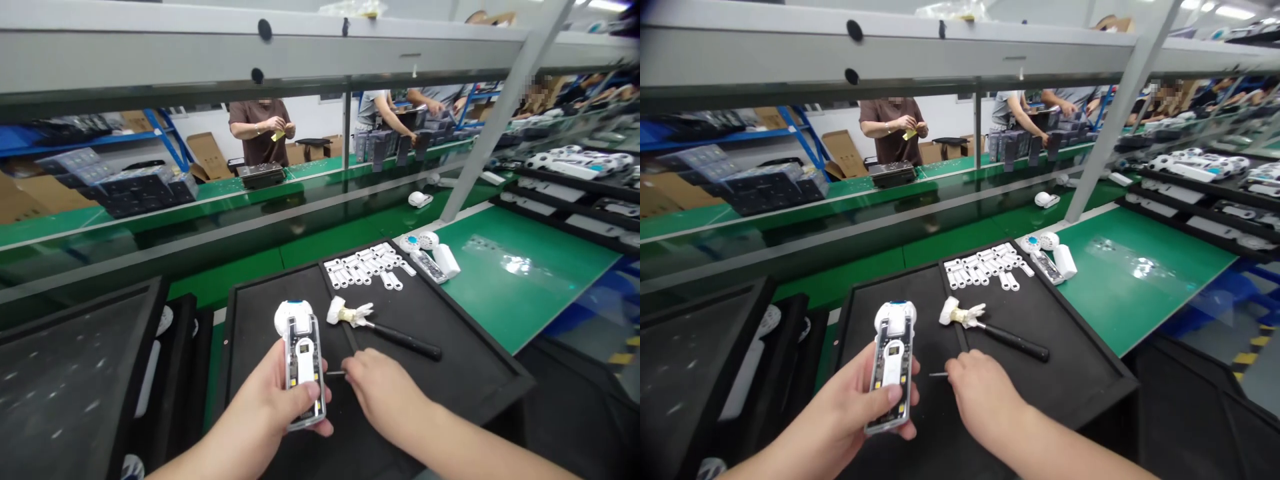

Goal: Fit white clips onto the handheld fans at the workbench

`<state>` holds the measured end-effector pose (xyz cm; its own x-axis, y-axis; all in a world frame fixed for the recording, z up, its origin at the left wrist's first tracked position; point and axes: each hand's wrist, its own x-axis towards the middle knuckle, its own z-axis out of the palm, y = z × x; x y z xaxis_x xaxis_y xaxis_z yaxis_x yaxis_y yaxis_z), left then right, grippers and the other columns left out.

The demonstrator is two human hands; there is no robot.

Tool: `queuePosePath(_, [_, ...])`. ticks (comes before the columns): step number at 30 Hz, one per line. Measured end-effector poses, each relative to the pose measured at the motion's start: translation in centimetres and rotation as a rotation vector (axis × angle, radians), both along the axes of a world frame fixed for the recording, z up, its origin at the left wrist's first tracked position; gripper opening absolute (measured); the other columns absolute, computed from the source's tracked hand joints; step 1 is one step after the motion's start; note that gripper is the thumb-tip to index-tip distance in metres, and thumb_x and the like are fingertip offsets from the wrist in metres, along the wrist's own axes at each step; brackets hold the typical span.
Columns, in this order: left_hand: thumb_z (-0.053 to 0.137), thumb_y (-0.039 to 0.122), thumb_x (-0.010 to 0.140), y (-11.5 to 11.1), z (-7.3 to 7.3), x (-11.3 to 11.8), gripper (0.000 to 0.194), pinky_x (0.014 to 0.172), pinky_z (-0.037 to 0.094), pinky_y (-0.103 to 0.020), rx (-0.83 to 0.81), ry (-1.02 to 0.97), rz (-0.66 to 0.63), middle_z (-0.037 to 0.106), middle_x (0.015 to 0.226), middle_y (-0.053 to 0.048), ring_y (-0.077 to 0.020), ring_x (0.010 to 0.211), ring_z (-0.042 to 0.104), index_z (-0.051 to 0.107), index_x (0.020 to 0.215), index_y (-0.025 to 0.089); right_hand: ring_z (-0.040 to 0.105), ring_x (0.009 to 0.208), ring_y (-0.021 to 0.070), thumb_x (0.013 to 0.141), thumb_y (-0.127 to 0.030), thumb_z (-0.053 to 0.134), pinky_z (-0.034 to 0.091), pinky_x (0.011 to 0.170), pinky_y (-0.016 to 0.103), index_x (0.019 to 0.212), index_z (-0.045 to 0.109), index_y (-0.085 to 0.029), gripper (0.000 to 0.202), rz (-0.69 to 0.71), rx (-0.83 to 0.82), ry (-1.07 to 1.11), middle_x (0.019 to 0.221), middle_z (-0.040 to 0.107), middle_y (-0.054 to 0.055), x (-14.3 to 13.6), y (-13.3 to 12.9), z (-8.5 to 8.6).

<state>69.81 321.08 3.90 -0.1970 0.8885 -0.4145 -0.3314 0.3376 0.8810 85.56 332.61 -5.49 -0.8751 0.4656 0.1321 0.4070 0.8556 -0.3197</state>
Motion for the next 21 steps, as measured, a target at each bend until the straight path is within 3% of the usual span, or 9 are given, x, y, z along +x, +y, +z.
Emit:
queuePosePath(5, [0.084, 0.04, 0.069, 0.0, 0.2, -0.2, 0.047, 0.057, 0.054, -0.03, 0.002, -0.023, -0.003, 0.06, 0.086, -0.004, -0.0168, 0.068, 0.061, 0.056, 0.098, 0.016, 0.057, 0.074, 0.021, 0.08, -0.004, 0.062, 0.039, 0.066, 0.033, 0.082, 0.064, -0.02, 0.017, 0.009, 0.062, 0.014, 0.077, 0.062, 0.001, -0.3, -1.3, -2.6])
queuePosePath(10, [0.079, 0.034, 0.074, 0.2, 0.0, -0.3, 0.035, 0.055, 0.054, -0.029, 0.067, -0.015, -0.019, 0.062, 0.087, -0.005, -0.0182, 0.073, 0.059, 0.059, 0.098, 0.017, 0.053, 0.074, 0.0204, 0.08, -0.006, 0.064, 0.038, 0.067, 0.034, 0.086, 0.064, -0.021, 0.017, 0.049, 0.126, 0.093, 0.079, 0.06, 0.001, -0.5, -2.0, -3.8])
queuePosePath(13, [0.072, 0.041, 0.08, 0.6, 0.1, 0.1, 0.029, 0.051, 0.055, -0.032, 0.033, -0.006, 0.047, 0.062, 0.088, -0.004, -0.0189, 0.07, 0.059, 0.058, 0.091, 0.019, 0.051, 0.07, 0.0213, 0.082, -0.01, 0.065, 0.035, 0.064, 0.036, 0.082, 0.062, -0.02, 0.011, 0.075, 0.198, 0.136, 0.076, 0.058, 0.002, -0.7, -2.4, -4.2])
queuePosePath(17, [0.067, 0.049, 0.083, 1.1, -0.4, -0.2, 0.033, 0.045, 0.053, -0.028, -0.176, 0.149, 0.189, 0.064, 0.081, -0.005, -0.0196, 0.065, 0.06, 0.06, 0.093, 0.019, 0.052, 0.069, 0.0218, 0.079, -0.022, 0.07, 0.038, 0.061, 0.037, 0.079, 0.061, -0.019, 0.009, 0.116, 0.293, 0.156, 0.074, 0.058, 0.004, -1.2, -2.5, -4.9])
queuePosePath(21, [0.061, 0.052, 0.086, 3.9, -1.4, -4.6, 0.043, 0.052, 0.056, -0.027, -0.533, 0.484, 0.263, 0.069, 0.079, -0.012, -0.022, 0.072, 0.066, 0.063, 0.101, 0.012, 0.051, 0.06, 0.0207, 0.077, -0.027, 0.068, 0.037, 0.052, 0.035, 0.07, 0.06, -0.019, 0.014, 0.137, 0.342, 0.118, 0.065, 0.057, 0.004, -3.0, -1.9, -6.3])
